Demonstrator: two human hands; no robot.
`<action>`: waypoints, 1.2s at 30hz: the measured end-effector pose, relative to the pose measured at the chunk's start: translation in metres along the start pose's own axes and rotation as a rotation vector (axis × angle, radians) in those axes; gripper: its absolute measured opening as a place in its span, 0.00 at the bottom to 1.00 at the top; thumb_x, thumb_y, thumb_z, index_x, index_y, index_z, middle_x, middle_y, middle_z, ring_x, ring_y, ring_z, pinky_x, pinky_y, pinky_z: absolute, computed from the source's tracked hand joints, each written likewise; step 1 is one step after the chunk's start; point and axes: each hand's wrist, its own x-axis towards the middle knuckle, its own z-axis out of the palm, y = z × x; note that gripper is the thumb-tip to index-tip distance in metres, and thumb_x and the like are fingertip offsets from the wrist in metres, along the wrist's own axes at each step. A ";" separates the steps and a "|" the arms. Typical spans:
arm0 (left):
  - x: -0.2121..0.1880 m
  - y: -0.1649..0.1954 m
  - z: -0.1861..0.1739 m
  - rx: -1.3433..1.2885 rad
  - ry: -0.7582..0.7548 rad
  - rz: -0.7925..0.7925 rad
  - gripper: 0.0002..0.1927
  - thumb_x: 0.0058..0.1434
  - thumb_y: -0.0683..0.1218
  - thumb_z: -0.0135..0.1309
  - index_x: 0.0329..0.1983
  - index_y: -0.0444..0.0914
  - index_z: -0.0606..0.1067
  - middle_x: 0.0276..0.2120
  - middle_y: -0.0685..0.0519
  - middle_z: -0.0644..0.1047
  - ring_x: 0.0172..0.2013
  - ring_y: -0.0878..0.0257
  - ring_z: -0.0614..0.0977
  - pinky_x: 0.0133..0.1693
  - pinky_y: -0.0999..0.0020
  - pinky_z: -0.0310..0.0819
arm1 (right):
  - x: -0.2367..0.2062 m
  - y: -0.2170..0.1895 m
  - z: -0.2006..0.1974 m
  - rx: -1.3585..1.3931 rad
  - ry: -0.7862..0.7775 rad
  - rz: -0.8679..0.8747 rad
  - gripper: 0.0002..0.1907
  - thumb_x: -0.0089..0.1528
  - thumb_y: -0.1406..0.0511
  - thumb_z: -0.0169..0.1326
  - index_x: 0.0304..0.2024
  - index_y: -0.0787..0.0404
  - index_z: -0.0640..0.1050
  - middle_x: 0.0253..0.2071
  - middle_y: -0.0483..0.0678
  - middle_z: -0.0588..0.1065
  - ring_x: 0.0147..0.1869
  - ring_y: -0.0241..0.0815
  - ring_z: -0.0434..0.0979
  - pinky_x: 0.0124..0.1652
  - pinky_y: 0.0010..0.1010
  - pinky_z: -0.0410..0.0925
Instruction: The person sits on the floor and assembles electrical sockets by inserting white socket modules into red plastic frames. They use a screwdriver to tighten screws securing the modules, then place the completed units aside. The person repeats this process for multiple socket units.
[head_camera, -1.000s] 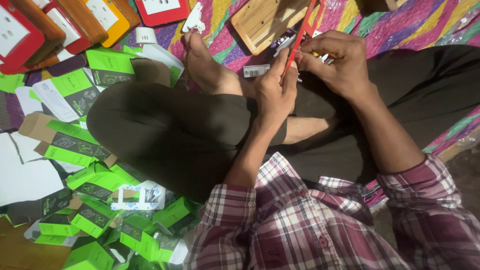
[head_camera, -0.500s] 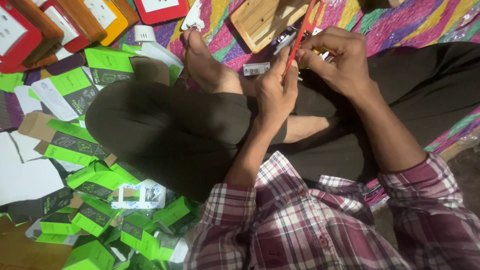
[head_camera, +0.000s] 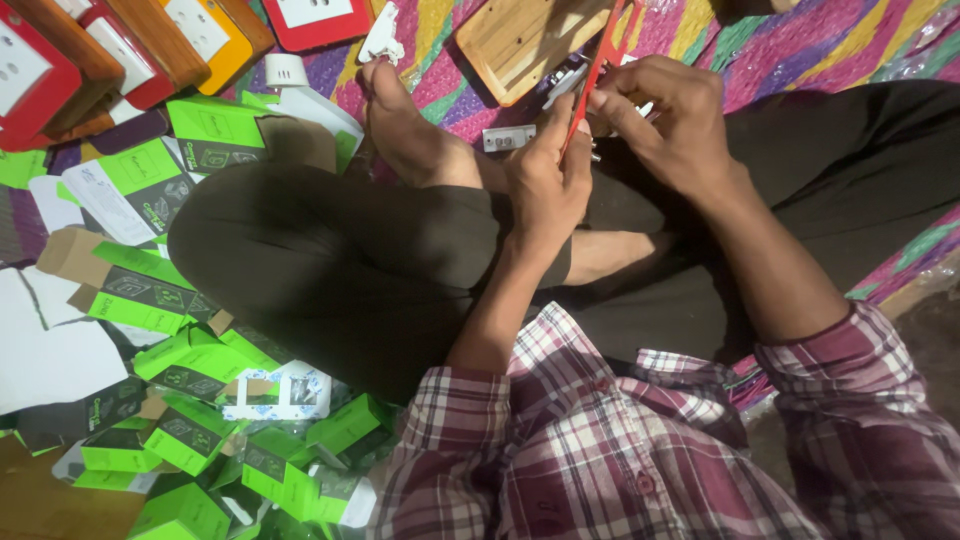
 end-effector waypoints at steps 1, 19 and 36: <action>0.000 -0.001 0.000 0.012 0.012 0.032 0.16 0.71 0.38 0.51 0.62 0.36 0.72 0.39 0.43 0.81 0.35 0.55 0.86 0.38 0.64 0.79 | 0.000 0.000 0.000 -0.035 0.010 -0.003 0.07 0.73 0.70 0.63 0.43 0.70 0.81 0.38 0.53 0.80 0.39 0.40 0.81 0.39 0.27 0.70; -0.002 0.003 0.002 0.038 -0.023 0.044 0.15 0.70 0.38 0.51 0.60 0.40 0.74 0.38 0.45 0.81 0.35 0.52 0.86 0.33 0.64 0.78 | -0.002 0.016 -0.006 0.444 0.026 0.284 0.04 0.73 0.74 0.54 0.49 0.73 0.76 0.39 0.49 0.80 0.41 0.31 0.79 0.43 0.21 0.73; -0.004 0.000 0.004 0.048 0.033 0.178 0.16 0.73 0.38 0.49 0.62 0.37 0.70 0.40 0.42 0.80 0.39 0.50 0.85 0.40 0.62 0.79 | -0.002 0.010 0.007 0.366 0.025 0.049 0.07 0.72 0.76 0.53 0.51 0.70 0.70 0.42 0.51 0.77 0.45 0.36 0.80 0.48 0.26 0.74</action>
